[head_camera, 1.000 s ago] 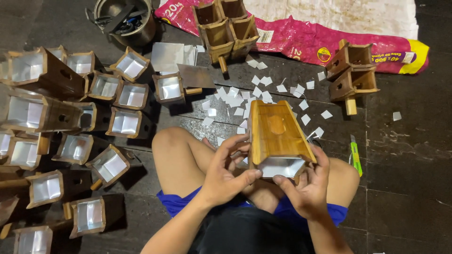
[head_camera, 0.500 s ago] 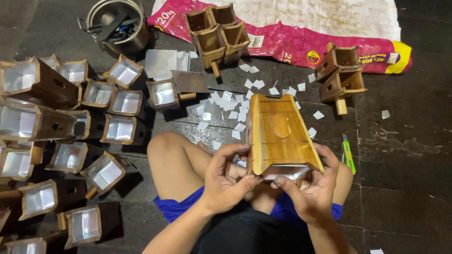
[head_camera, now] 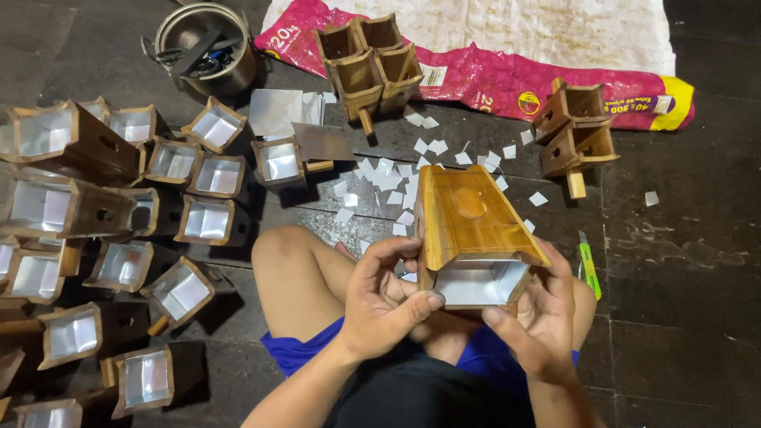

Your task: Fitting small metal sheets into the interior slots of wooden lantern frames as part of an assembly process.

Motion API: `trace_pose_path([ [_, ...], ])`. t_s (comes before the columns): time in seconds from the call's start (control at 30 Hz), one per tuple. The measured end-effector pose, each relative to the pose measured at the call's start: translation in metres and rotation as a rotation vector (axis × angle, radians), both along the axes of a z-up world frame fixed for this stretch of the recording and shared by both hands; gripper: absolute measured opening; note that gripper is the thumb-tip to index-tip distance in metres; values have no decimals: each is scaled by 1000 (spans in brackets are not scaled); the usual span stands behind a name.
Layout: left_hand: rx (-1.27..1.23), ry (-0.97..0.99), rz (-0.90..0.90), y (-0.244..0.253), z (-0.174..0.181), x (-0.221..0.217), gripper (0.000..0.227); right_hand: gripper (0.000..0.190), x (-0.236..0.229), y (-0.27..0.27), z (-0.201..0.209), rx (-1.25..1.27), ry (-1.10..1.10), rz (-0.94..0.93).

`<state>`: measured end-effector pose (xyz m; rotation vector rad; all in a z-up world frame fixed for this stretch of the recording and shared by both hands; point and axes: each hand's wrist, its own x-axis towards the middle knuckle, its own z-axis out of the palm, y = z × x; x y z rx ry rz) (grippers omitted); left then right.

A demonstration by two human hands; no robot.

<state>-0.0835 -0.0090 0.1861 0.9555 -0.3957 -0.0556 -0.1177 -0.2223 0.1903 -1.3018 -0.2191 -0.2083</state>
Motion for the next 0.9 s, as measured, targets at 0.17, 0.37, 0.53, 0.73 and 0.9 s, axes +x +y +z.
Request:
trace_pose_path([
  [0.17,244,-153,134,-3,21,-2,71,85,-3,2,2,-122,-65,-113],
  [0.37,406,-151,219,-7,29,-3,72,83,-9,7,8,-216,-56,-218],
  [0.53,436,-119,229,-9,33,-5,70,78,-8,11,22,-337,-108,-280],
  [0.73,456,-114,251,-11,35,-6,70,74,-2,12,31,-312,-173,-249],
  [0.9,487,-118,279,-13,39,-5,67,73,-2,12,29,-273,-156,-238],
])
